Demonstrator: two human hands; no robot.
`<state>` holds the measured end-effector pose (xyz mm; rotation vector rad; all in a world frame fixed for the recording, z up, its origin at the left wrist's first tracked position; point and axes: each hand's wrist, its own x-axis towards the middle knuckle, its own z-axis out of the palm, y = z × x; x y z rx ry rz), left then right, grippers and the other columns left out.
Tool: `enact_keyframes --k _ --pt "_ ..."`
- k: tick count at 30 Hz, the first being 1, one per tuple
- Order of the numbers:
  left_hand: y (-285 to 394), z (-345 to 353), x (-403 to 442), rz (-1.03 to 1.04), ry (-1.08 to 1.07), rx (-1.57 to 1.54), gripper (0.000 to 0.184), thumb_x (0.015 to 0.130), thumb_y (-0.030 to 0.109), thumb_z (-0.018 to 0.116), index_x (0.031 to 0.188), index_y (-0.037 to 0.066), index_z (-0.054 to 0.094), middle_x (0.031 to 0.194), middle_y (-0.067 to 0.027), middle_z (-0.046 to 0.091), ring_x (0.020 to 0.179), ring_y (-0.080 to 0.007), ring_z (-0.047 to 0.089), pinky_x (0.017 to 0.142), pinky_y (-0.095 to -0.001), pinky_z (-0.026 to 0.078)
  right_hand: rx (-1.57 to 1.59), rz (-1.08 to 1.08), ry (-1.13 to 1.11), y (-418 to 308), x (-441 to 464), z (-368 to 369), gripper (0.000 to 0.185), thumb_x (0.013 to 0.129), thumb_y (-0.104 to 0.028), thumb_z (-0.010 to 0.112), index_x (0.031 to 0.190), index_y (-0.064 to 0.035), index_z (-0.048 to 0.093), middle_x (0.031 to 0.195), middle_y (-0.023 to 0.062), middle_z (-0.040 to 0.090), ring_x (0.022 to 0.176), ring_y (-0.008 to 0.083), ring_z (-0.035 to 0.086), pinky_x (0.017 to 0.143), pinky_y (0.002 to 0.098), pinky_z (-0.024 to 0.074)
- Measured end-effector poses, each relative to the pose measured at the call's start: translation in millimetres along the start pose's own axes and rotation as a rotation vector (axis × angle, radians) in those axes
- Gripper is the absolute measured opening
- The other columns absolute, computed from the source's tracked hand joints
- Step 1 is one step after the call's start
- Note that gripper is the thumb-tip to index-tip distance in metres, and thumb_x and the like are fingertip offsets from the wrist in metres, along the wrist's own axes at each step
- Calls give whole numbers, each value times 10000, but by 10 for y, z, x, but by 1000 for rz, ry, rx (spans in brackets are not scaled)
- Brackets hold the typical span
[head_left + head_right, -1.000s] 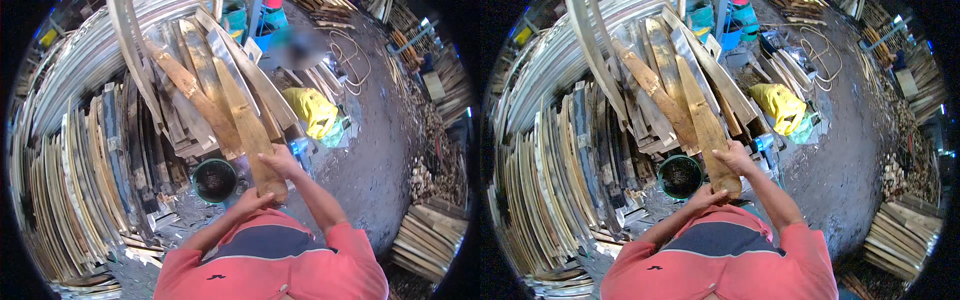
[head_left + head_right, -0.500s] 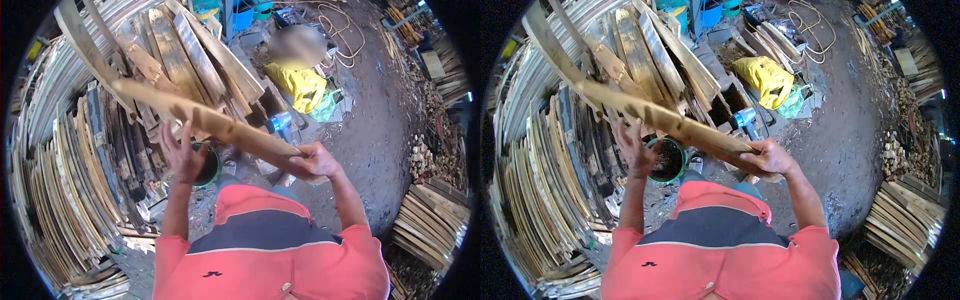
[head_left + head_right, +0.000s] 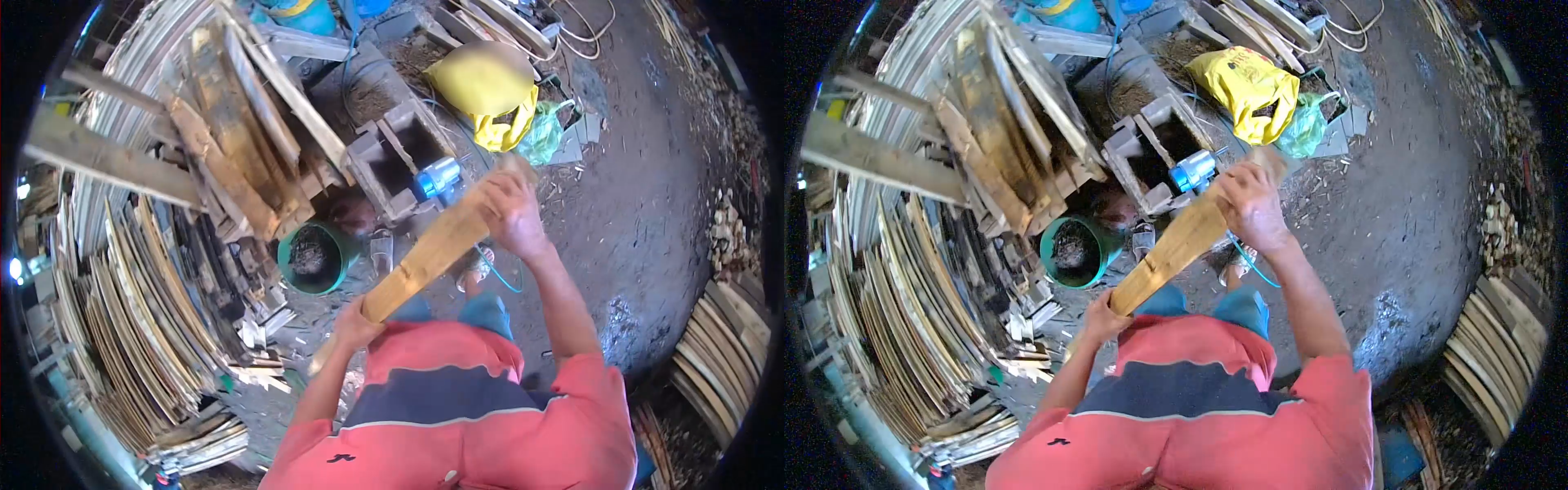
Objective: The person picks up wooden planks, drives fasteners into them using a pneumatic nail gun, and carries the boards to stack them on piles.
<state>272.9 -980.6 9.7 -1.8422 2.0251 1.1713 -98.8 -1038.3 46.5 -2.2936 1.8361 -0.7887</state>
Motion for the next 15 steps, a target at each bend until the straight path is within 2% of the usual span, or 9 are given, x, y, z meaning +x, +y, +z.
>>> enact_keyframes --k 2,3,5,6,7,8,10,13,15 --pt "-209 208 617 -94 -96 0 618 602 388 742 1129 105 587 1011 -151 646 943 -336 614 815 -410 487 187 385 212 186 -131 416 228 741 -146 711 925 -33 638 923 140 625 866 320 591 790 412 474" --pt "-356 391 976 -16 32 -11 614 620 399 723 1134 93 583 1026 -155 643 942 -339 616 818 -407 487 371 715 174 254 -242 688 228 753 -148 690 940 -25 647 947 151 631 921 337 576 835 405 461" --pt "-388 562 1435 117 167 61 706 585 380 768 1177 76 531 1029 -203 632 933 -353 621 789 -421 505 484 1033 20 381 -419 1228 283 744 -160 691 986 -23 634 986 170 620 962 346 564 866 411 449" --pt "-335 514 1830 -110 -18 -16 761 584 398 775 1217 71 509 1065 -208 620 907 -344 634 757 -432 513 602 1321 -70 488 -517 1480 340 735 -171 692 1032 -22 621 1026 189 610 1003 356 552 897 417 437" --pt "-624 651 2185 61 28 11 760 599 392 773 1241 89 501 1088 -201 615 888 -336 644 729 -437 521 584 1330 -100 606 -627 1771 340 735 -171 692 1032 -22 621 1026 189 610 1003 356 552 897 417 437" --pt "-889 851 2522 238 313 39 748 603 415 781 1236 120 512 1090 -184 618 916 -345 629 768 -434 508 406 1196 -147 657 -757 2095 446 726 -175 687 1129 -32 562 1085 212 578 1037 367 535 915 428 427" --pt "-505 437 2858 248 165 -76 792 616 427 788 1256 72 484 1113 -199 603 954 -371 605 821 -433 488 265 1072 -246 610 -900 2531 558 716 -178 682 1227 -43 504 1144 234 546 1071 379 518 933 439 416" --pt "-941 664 3251 99 136 15 761 665 419 769 1251 36 470 1136 -207 583 996 -377 582 858 -437 469 -62 1002 -493 722 -726 2949 835 690 -129 659 1401 -95 225 1225 278 440 1118 427 467 958 475 392" --pt "-1330 833 3333 359 254 93 682 721 396 735 1231 26 475 1141 -216 571 1008 -364 580 844 -440 474 -47 1101 -517 739 -640 3123 948 658 -80 667 1423 -77 106 1202 273 424 1095 433 474 955 467 400"
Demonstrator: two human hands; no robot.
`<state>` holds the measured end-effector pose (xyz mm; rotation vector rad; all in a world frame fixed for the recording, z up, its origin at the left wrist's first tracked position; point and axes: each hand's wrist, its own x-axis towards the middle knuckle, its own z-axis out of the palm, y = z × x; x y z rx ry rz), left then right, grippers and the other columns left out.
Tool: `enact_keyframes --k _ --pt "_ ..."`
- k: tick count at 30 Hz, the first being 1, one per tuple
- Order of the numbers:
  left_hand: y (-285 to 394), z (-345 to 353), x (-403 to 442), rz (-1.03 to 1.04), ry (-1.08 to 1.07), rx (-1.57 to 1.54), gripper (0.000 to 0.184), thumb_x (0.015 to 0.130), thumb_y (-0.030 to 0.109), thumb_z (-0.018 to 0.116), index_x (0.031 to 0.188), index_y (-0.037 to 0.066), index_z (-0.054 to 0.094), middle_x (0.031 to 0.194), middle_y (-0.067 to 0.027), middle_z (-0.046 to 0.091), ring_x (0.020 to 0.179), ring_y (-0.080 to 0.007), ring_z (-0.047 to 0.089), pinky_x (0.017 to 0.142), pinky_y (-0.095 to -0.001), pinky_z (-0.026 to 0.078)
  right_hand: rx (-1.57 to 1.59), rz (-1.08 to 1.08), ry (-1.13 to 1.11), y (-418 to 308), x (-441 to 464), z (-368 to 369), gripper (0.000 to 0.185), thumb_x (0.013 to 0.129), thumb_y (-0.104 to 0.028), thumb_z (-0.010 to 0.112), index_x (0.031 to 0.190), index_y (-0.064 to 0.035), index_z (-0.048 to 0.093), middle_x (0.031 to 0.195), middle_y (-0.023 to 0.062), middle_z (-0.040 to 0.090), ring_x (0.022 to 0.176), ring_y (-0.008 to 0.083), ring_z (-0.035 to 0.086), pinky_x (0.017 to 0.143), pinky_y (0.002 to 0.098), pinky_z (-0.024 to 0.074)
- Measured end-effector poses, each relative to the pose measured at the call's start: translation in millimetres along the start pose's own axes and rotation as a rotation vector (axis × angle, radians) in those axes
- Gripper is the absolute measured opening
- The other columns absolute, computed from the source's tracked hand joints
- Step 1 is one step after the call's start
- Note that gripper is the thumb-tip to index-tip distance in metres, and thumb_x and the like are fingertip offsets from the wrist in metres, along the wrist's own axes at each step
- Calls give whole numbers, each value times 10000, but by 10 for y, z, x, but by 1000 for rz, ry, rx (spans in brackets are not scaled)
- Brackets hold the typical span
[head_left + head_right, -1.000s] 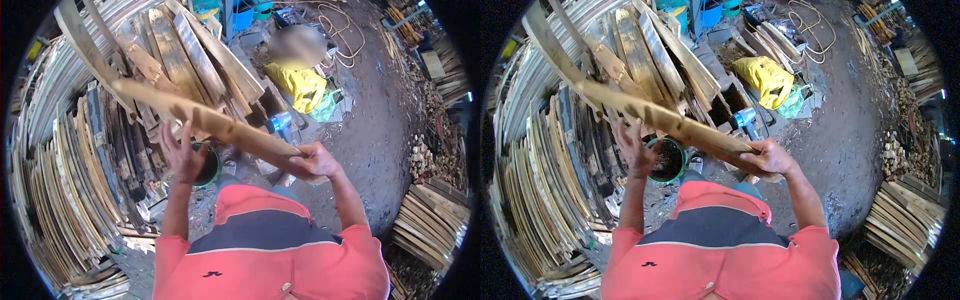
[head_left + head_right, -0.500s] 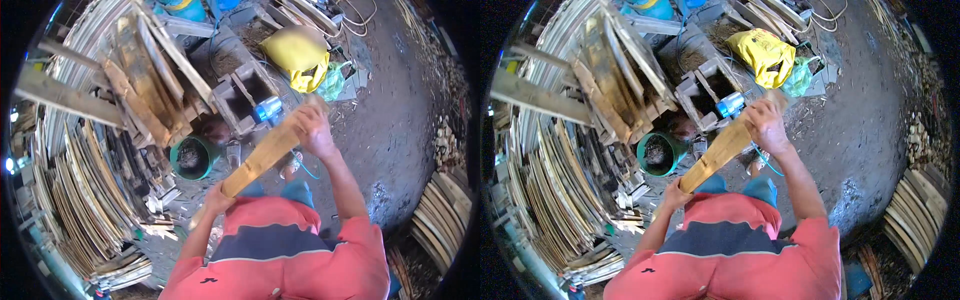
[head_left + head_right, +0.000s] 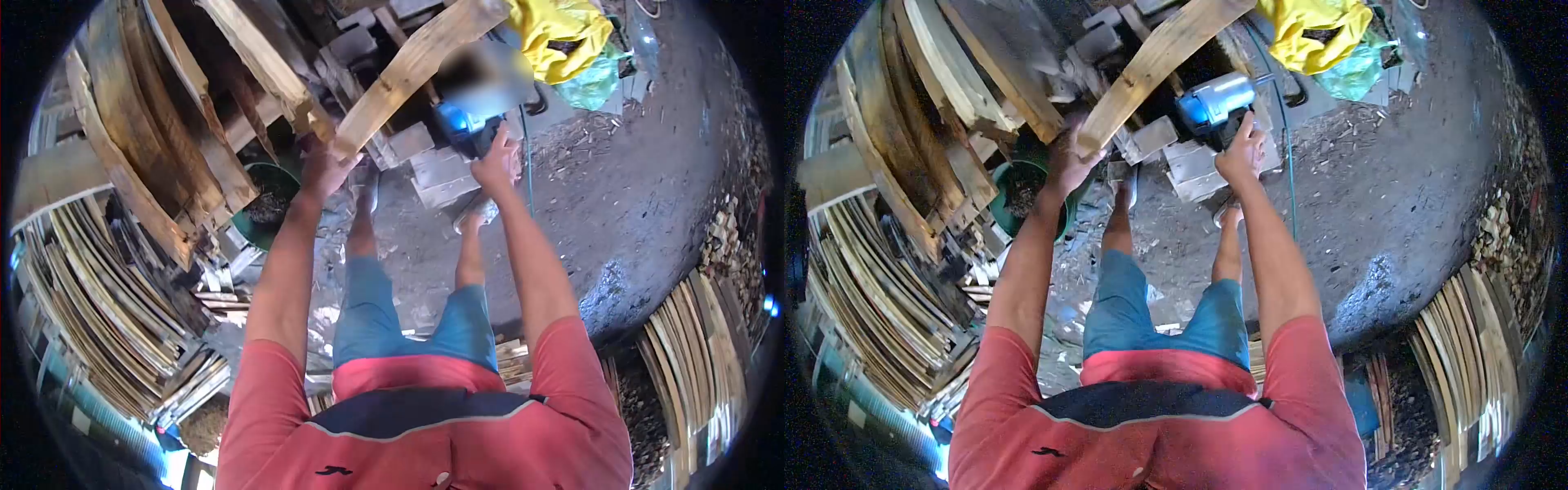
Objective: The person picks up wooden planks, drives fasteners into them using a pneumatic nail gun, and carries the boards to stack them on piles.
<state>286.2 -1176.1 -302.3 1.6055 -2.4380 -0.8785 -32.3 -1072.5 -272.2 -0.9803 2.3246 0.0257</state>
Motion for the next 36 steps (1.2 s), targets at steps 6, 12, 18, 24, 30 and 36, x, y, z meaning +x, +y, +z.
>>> enact_keyframes --k 6,12,18,24,30,36 --pt "-153 -259 -489 -230 -136 -165 672 691 379 766 1184 20 485 1022 -212 611 939 -357 607 791 -418 493 147 107 -88 -102 65 -108 1025 624 -51 666 1430 -28 34 1240 322 444 1123 440 493 945 429 420" --pt "245 -310 -576 -406 -77 -46 483 584 338 806 916 62 591 892 -167 647 853 -357 619 720 -426 496 322 -152 -202 -125 86 -602 750 584 -83 703 1259 74 416 938 151 607 829 268 606 807 351 478" --pt "296 38 -821 -363 -72 113 427 777 285 657 1152 121 535 1087 -146 602 1032 -331 568 866 -415 457 857 2 -469 -293 -625 -1262 162 758 -159 679 803 -32 588 644 32 556 558 120 517 483 266 374" --pt "319 -147 -718 -322 -217 34 483 848 363 556 1222 62 497 1080 -213 604 994 -374 584 831 -465 465 852 35 -411 -526 -844 -1191 170 752 -145 647 624 -63 571 556 20 530 494 123 482 497 282 366" --pt "354 -127 -709 -357 -237 47 344 846 316 577 1102 96 515 1051 -159 620 958 -381 592 820 -461 470 915 10 -456 -481 -818 -1086 179 720 -148 618 580 -51 561 546 38 530 483 136 474 481 279 345" --pt "280 -51 -754 -308 -194 59 324 858 319 557 1096 105 508 1036 -175 620 957 -385 592 802 -480 470 942 84 -472 -583 -815 -1086 139 716 -112 615 612 -28 578 539 55 529 459 152 479 467 289 366"
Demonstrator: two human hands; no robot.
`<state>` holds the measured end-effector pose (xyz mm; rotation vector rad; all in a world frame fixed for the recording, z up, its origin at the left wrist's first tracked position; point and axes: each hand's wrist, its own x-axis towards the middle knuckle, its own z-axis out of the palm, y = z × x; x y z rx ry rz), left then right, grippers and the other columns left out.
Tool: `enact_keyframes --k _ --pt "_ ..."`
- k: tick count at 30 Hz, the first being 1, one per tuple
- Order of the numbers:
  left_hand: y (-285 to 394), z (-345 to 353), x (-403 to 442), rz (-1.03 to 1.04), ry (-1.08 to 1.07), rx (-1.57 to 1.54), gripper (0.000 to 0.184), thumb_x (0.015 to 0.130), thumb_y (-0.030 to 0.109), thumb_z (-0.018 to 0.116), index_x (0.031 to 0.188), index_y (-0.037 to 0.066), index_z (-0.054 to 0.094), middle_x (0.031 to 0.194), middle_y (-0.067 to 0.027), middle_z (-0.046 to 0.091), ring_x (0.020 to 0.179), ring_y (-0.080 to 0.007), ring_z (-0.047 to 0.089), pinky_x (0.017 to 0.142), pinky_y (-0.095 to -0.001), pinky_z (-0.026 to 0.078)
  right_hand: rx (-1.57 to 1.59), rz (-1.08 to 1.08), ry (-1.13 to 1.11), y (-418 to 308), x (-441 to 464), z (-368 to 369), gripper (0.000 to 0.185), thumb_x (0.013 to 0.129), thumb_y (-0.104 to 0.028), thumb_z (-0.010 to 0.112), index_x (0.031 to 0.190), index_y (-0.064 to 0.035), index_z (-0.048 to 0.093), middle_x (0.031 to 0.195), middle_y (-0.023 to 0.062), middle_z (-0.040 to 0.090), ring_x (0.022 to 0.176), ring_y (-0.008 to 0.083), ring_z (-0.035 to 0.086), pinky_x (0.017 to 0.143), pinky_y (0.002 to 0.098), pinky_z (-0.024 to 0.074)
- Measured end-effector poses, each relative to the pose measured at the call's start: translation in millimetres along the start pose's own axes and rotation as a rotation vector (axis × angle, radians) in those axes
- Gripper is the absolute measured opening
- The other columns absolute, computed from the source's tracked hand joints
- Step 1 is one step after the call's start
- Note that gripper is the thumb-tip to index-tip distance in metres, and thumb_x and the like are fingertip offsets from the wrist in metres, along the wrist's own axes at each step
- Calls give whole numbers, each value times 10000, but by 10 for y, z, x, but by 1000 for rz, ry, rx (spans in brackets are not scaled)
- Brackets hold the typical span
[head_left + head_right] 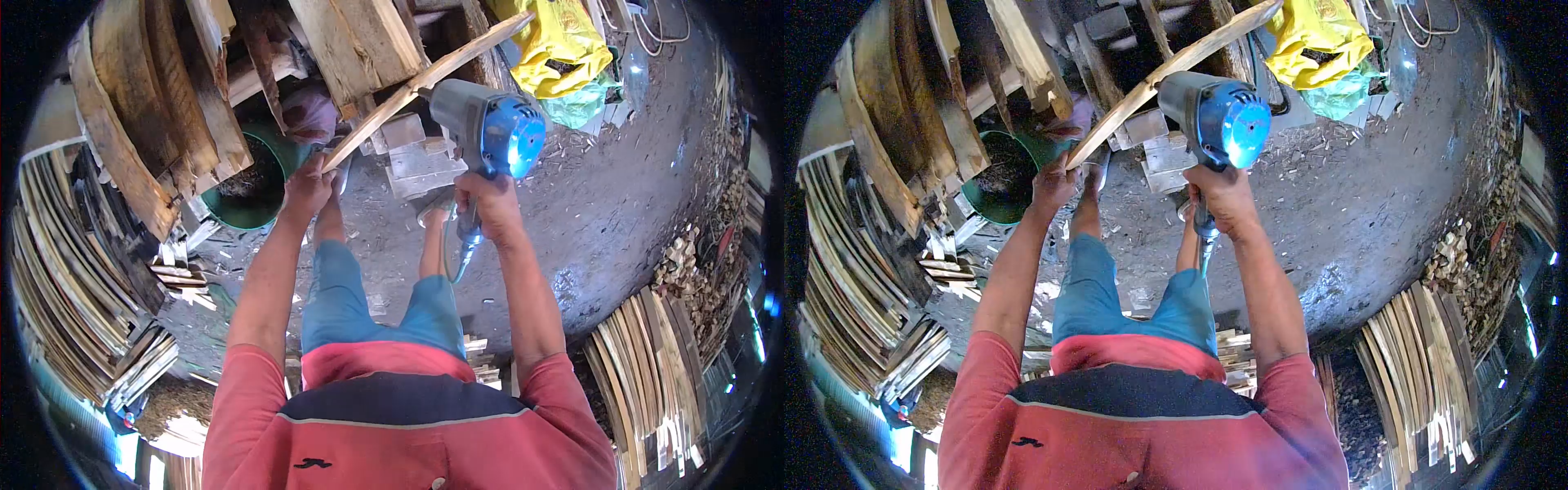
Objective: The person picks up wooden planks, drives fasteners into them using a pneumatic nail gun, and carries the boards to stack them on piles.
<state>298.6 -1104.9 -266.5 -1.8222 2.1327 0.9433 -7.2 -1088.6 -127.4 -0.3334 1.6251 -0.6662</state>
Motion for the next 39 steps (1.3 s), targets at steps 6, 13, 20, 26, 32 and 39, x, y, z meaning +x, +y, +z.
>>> enact_keyframes --k 6,13,20,26,32,39 --pt "27 -1 15 -16 -33 4 479 837 310 581 1230 45 513 986 -195 642 892 -371 620 781 -455 490 72 -8 23 -70 -49 42 79 702 -81 623 703 -8 593 524 61 522 436 162 479 434 290 365" --pt "131 -31 -45 3 45 -15 274 854 261 551 1083 114 520 956 -160 642 891 -355 619 764 -465 487 31 40 47 -190 -96 92 88 693 -67 634 725 -9 578 535 64 526 413 165 471 422 294 364" --pt "50 63 -25 -20 0 -52 367 852 242 553 1195 121 510 1011 -171 638 916 -358 613 772 -460 490 126 30 50 -169 -102 91 93 688 -52 632 736 -9 565 531 58 511 402 162 473 396 298 380" --pt "43 98 -26 -61 -19 -54 283 842 293 542 1072 128 526 1032 -131 622 940 -346 600 775 -486 467 117 44 28 -148 -128 88 85 687 -34 623 736 -12 558 529 58 504 400 159 471 392 294 387" --pt "132 -34 -6 -145 -119 -40 357 856 264 533 1185 128 496 1091 -158 601 1034 -359 561 852 -499 426 71 44 30 -112 -49 -9 106 709 -70 616 638 -24 551 525 66 506 412 169 473 408 311 392" --pt "135 -13 -38 -99 37 12 325 825 245 597 1112 95 565 943 -173 647 887 -341 624 760 -455 481 154 115 -42 -26 199 42 154 723 -98 618 610 -29 538 533 78 505 430 187 483 442 306 396"
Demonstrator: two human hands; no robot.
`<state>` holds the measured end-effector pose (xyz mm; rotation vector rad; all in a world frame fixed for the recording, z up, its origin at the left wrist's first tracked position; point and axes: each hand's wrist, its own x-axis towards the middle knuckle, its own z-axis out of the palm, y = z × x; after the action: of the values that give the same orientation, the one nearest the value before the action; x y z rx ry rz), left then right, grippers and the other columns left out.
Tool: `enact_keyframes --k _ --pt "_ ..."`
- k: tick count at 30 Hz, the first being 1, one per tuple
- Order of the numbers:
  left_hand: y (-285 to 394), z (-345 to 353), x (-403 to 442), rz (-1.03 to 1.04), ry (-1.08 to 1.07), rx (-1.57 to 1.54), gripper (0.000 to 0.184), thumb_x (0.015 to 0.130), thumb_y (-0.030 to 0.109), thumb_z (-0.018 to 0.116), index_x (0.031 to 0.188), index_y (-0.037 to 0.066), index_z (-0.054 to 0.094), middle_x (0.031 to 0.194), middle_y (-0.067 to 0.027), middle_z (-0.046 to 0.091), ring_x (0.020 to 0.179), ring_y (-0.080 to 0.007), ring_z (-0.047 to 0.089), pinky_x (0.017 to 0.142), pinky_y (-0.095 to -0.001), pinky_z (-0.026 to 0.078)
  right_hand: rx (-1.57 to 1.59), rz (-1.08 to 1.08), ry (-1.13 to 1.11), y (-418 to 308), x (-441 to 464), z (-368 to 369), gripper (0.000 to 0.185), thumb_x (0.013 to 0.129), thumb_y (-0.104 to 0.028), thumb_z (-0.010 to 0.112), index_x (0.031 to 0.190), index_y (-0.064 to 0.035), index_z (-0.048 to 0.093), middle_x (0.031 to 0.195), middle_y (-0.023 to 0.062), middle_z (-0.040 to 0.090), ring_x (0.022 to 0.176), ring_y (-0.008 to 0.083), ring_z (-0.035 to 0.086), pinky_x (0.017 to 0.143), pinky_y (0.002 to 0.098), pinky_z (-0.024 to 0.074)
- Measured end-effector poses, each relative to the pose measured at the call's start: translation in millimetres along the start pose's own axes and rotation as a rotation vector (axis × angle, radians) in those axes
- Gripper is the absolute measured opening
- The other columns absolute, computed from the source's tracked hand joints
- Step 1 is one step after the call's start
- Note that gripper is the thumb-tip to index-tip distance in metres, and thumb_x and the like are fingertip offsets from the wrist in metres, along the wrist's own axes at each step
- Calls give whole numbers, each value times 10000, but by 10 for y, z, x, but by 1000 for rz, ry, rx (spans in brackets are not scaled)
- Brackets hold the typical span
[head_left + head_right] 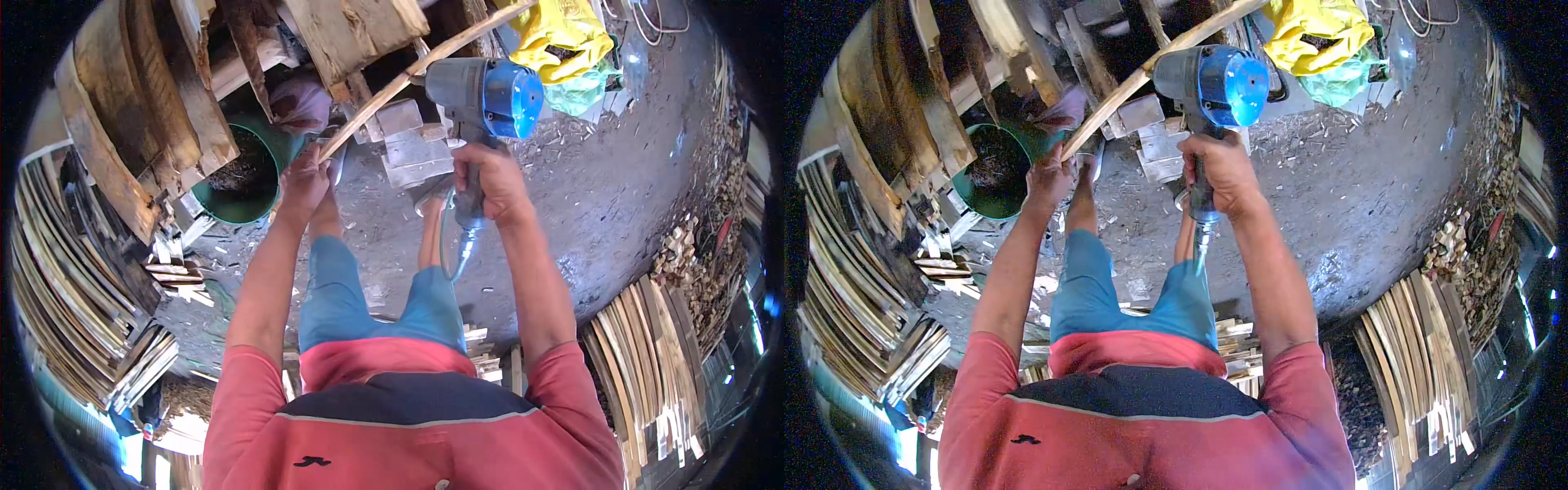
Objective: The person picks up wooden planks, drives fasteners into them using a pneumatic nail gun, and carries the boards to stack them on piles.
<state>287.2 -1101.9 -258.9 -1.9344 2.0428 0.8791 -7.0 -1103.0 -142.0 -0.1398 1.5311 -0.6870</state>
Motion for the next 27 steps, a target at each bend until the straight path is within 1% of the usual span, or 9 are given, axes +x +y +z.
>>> enact_keyframes --k 4,6,8,10,15,17,20,23,27 --pt "-354 103 295 291 50 -110 349 779 330 659 1030 89 627 835 -154 662 775 -331 647 683 -417 512 272 45 -129 861 414 -171 174 734 -137 606 636 -23 518 581 92 509 551 208 525 550 321 431" --pt "-269 -151 345 86 -373 -402 396 736 375 703 1004 87 650 829 -172 658 765 -323 651 678 -399 524 371 -41 -83 1021 396 -34 182 742 -163 615 652 -17 555 585 98 536 490 219 510 525 308 430" --pt "-379 24 322 140 -340 -330 429 755 370 683 1069 85 619 854 -186 653 801 -346 643 691 -425 521 446 42 -102 957 322 77 197 740 -171 612 627 -25 543 575 95 529 490 214 509 530 310 426" --pt "-260 129 135 148 72 19 443 774 349 655 1130 94 585 877 -188 652 832 -375 632 699 -446 518 538 126 -95 768 271 189 214 737 -178 608 601 -33 530 564 92 522 491 210 508 535 312 422" --pt "-310 38 230 314 64 -48 474 750 290 701 1116 16 578 882 -183 665 799 -325 652 703 -422 525 145 114 2 187 148 -3 141 717 -119 566 607 -38 528 541 82 510 460 189 493 469 316 400" --pt "-275 -199 300 108 -488 -765 468 741 251 735 1087 -27 586 795 -104 670 709 -225 650 643 -363 526 -44 -82 61 53 13 -35 124 720 -92 588 631 -20 542 540 81 517 427 187 491 428 317 387" --pt "-255 -322 382 -237 -814 -865 457 690 192 788 1058 -5 603 826 -78 655 627 -148 622 639 -311 514 -442 -332 248 222 -2 -244 150 706 -122 615 818 -21 618 625 115 609 552 257 597 526 362 476" --pt "-190 -366 319 16 -549 -778 653 634 270 833 1148 -5 539 969 -137 645 844 -237 647 731 -332 512 -977 -384 703 408 374 -335 358 717 -168 611 1062 -73 580 759 175 653 705 362 643 667 434 514" --pt "-391 -128 12 153 -49 -278 929 581 346 834 1309 10 365 1158 -239 546 1003 -407 567 815 -436 486 -997 -234 762 584 895 -393 621 690 -244 652 1261 -90 461 993 218 626 906 399 607 823 477 468"
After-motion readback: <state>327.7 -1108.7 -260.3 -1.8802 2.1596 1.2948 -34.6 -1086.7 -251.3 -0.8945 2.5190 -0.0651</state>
